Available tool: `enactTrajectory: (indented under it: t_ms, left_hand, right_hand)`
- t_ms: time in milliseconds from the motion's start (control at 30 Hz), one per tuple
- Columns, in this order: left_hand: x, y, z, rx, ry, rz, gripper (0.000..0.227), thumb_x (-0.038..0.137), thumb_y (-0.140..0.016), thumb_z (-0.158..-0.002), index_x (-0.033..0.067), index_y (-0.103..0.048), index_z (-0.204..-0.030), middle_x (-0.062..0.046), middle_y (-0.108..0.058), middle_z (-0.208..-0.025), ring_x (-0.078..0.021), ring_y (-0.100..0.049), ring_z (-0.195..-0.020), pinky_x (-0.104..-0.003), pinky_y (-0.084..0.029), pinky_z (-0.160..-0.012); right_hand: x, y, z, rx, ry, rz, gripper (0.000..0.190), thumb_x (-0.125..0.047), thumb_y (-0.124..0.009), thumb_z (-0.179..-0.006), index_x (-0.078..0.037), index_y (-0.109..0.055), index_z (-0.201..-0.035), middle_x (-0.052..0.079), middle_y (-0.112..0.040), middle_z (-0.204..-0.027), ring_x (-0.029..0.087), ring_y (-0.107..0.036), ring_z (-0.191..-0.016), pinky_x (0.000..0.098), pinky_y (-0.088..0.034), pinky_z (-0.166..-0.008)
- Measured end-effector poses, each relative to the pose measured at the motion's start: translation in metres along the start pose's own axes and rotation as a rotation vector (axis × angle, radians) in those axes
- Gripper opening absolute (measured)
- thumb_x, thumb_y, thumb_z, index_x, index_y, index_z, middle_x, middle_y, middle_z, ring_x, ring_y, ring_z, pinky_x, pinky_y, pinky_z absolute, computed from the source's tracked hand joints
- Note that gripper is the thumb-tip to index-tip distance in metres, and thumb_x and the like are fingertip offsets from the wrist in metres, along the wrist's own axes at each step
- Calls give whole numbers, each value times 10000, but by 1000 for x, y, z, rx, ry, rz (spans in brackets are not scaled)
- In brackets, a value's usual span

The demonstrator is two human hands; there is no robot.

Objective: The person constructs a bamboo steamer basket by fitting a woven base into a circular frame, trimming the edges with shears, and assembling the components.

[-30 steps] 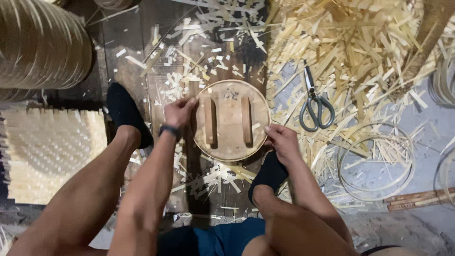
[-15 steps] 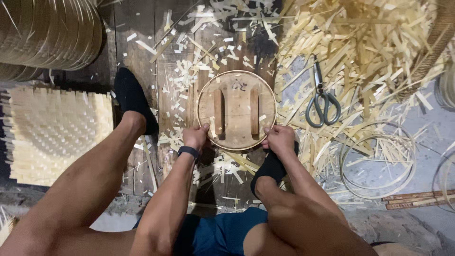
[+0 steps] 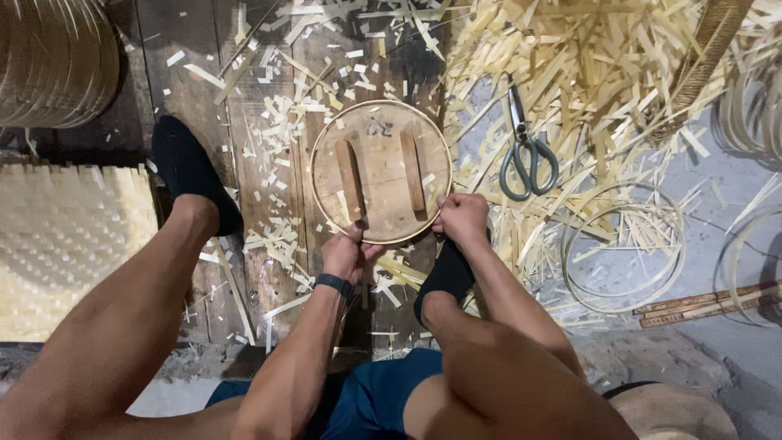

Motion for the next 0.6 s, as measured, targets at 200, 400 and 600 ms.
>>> enactTrajectory:
  t_ms: [200, 400, 600]
  left_hand:
    - [53, -12, 38, -19, -49, -127, 289, 66, -522, -960, 67, -469, -1244, -217, -684, -1166, -359, -731, -973, -444, -629, -735]
    - [163, -54, 87, -248, -787, -840, 359, 168, -657, -958, 85, -655, -1307, -180, -752, -1081, -226, -734, -897, -396, -645, -783]
    - [157, -136, 149, -318, -1339, -996, 388, 357, -609, -1064, 104, -639, -1357, -173, -759, -1132, -225, -738, -995, -380, -615, -815]
  right_hand:
    - [-41, 18, 19, -131, 152, 97, 274, -146, -702, -942, 86, -716, -1089, 167, -730, -837, 226, -731, -710, 353, -610, -606]
    - [-118, 9, 56, -442, 481, -193, 509, -243, -695, -909, 40, -574, -1314, 114, -705, -1074, 211, -757, -928, 351, -631, -780]
    - [-153, -21, 80, -536, 369, -674, 350, -141, -700, -957, 97, -589, -1188, 237, -708, -1074, 304, -747, -906, 449, -670, -770]
Point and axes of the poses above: each hand's wrist, its own z-axis away from the middle knuckle, its own y-axis out of the back of the hand, x = y × z, the point moved 6 cm from there along -z, towards the middle knuckle
